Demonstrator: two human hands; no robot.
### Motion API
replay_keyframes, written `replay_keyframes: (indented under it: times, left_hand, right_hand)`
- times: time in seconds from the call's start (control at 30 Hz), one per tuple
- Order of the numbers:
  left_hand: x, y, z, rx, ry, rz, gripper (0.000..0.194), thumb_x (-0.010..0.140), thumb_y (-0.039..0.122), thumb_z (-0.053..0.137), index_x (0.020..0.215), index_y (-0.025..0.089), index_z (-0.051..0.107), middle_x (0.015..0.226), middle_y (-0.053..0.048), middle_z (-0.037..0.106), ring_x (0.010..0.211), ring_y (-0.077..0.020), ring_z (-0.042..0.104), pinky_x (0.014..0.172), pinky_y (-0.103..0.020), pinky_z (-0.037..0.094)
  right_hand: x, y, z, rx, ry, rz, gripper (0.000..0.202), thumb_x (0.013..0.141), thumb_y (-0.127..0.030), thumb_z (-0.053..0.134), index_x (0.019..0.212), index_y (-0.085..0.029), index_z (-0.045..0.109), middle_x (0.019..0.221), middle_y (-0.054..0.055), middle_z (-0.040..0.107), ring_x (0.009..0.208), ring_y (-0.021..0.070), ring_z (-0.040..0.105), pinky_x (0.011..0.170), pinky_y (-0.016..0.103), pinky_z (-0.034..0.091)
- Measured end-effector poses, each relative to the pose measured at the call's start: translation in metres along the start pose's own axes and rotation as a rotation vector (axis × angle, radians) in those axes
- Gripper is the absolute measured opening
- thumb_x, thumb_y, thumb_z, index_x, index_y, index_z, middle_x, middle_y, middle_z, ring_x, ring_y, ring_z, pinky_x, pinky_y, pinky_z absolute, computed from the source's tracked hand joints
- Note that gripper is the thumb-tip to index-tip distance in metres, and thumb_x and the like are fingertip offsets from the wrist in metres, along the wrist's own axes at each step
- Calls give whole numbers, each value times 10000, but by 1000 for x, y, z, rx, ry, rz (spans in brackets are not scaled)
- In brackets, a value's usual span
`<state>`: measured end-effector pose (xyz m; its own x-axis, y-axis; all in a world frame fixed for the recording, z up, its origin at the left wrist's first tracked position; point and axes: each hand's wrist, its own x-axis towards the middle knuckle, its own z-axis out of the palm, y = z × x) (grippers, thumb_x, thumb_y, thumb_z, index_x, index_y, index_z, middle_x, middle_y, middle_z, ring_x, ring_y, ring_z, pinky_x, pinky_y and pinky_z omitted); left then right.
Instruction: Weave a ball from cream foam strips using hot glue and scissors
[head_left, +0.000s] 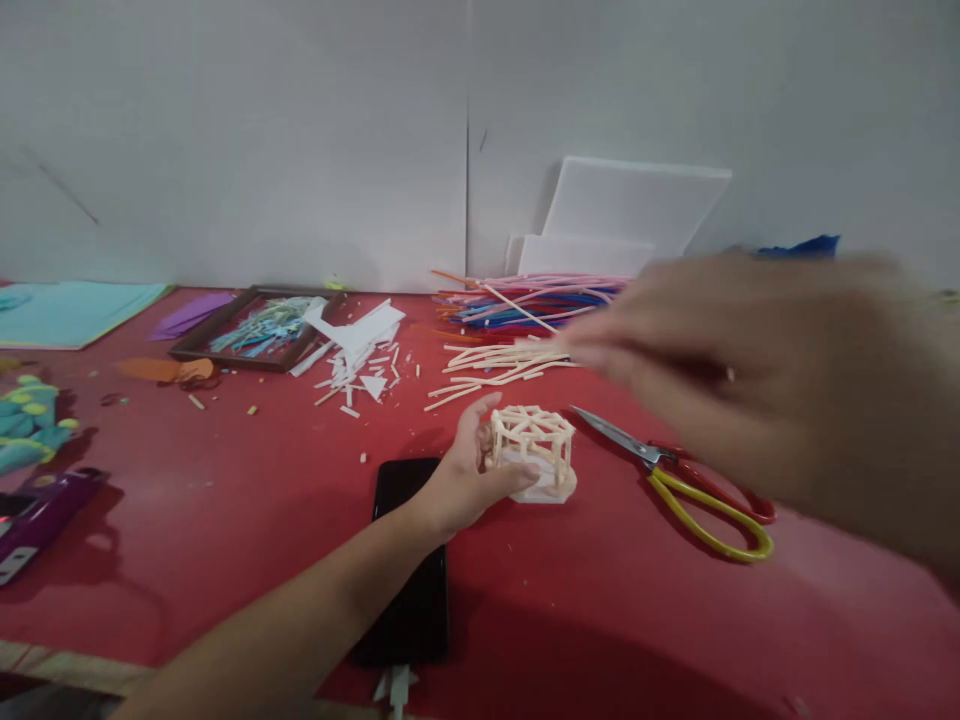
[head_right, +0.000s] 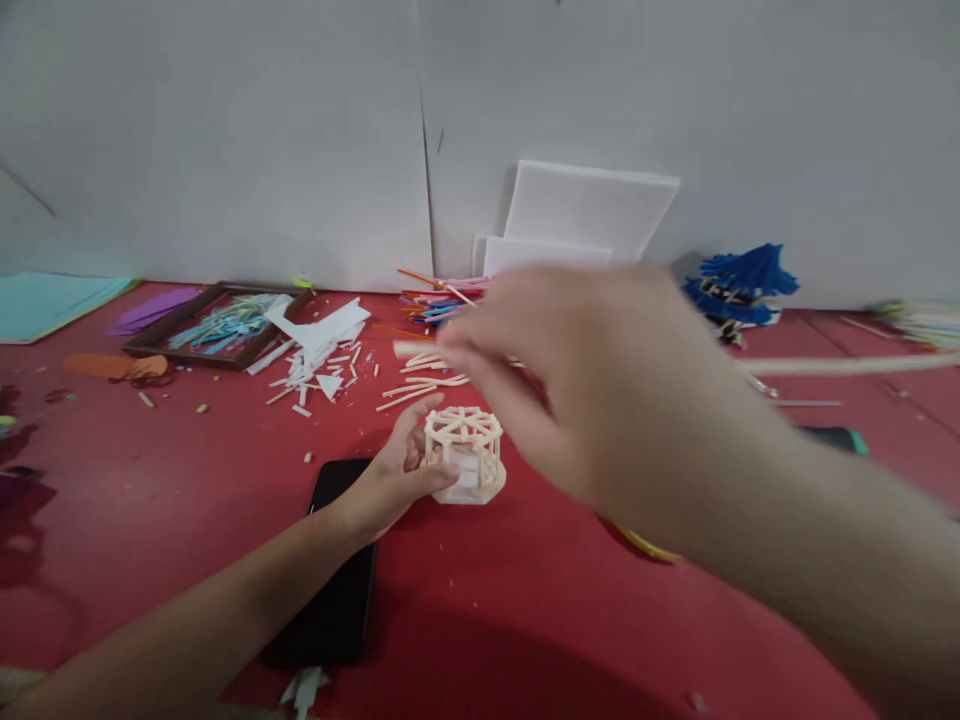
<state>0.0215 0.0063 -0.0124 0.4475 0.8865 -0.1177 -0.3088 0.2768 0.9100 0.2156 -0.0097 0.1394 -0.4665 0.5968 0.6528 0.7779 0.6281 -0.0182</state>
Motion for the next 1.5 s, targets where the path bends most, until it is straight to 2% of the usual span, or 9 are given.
replay_keyframes:
  times: [0.07, 0.17, 0.33, 0.53, 0.87, 1.1, 1.27, 1.37, 1.5]
  left_hand:
    - [-2, 0, 1, -4, -46, -8, 820, 675, 265, 899, 1342, 244, 423, 1280, -113, 635, 1150, -273, 667, 991, -415, 516]
    - [-4, 1, 2, 36, -104, 1, 690, 697, 269, 887, 1254, 240, 479, 1263, -101, 637, 1132, -264, 663, 956, -393, 523]
    - [-8, 1, 5, 139, -157, 10, 653, 721, 207, 841, 1240, 241, 446, 1230, -87, 618, 1087, -230, 654, 933, -359, 507]
    - [-14, 1, 12, 274, -210, -26, 726, 750, 188, 784, 1336, 226, 357, 1256, -125, 604, 1126, -253, 645, 936, -372, 507]
    - [-12, 0, 9, 431, -143, 49, 622, 737, 304, 820, 1114, 227, 332, 1108, -94, 615, 963, -221, 655, 806, -344, 525]
    - [-9, -2, 5, 669, 54, 275, 557, 758, 361, 815, 1119, 224, 414, 1405, -170, 508, 1336, -308, 506, 1119, -465, 395]
    - [-8, 5, 7, 798, 26, 248, 290, 812, 422, 760, 841, 202, 573, 874, -38, 649, 819, -185, 604, 761, -323, 501]
    - [-10, 4, 9, 658, -1, 148, 302, 821, 380, 745, 971, 210, 545, 815, 6, 654, 675, -128, 600, 635, -257, 478]
    - [-10, 2, 10, 600, 62, 167, 319, 794, 333, 774, 941, 211, 519, 843, 2, 668, 672, -110, 599, 620, -239, 481]
  right_hand:
    - [-37, -8, 16, 46, 28, -23, 235, 992, -262, 520, 938, -241, 747, 839, 6, 792, 701, 142, 731, 565, 241, 524]
    - [-79, -16, 40, 112, 124, 146, 119, 993, -239, 562, 994, -225, 680, 791, -15, 781, 593, 93, 701, 546, 174, 529]
    - [-111, -17, 59, 190, 96, 176, 91, 993, -214, 557, 993, -239, 645, 763, -16, 761, 575, 90, 689, 511, 169, 515]
    - [-119, -10, 63, 235, 18, 55, 137, 998, -173, 511, 993, -254, 620, 771, -16, 771, 640, 112, 728, 592, 194, 570]
    - [-139, -9, 82, 314, -3, 311, 180, 972, -293, 571, 1110, -300, 685, 869, 4, 796, 661, 161, 741, 604, 270, 609]
    - [-128, -12, 81, 221, -10, 275, 209, 1020, -316, 502, 969, -252, 694, 825, 29, 796, 679, 174, 753, 607, 262, 589]
    - [-127, -16, 85, 195, -4, 315, 249, 1034, -333, 472, 951, -240, 687, 795, 25, 789, 659, 169, 750, 571, 250, 574]
    - [-130, -18, 90, 205, 12, 364, 228, 1019, -341, 492, 972, -256, 698, 801, 23, 789, 655, 183, 747, 578, 273, 577]
    - [-135, -22, 96, 208, 8, 342, 226, 1017, -321, 498, 983, -242, 707, 843, 40, 796, 709, 185, 759, 627, 268, 583]
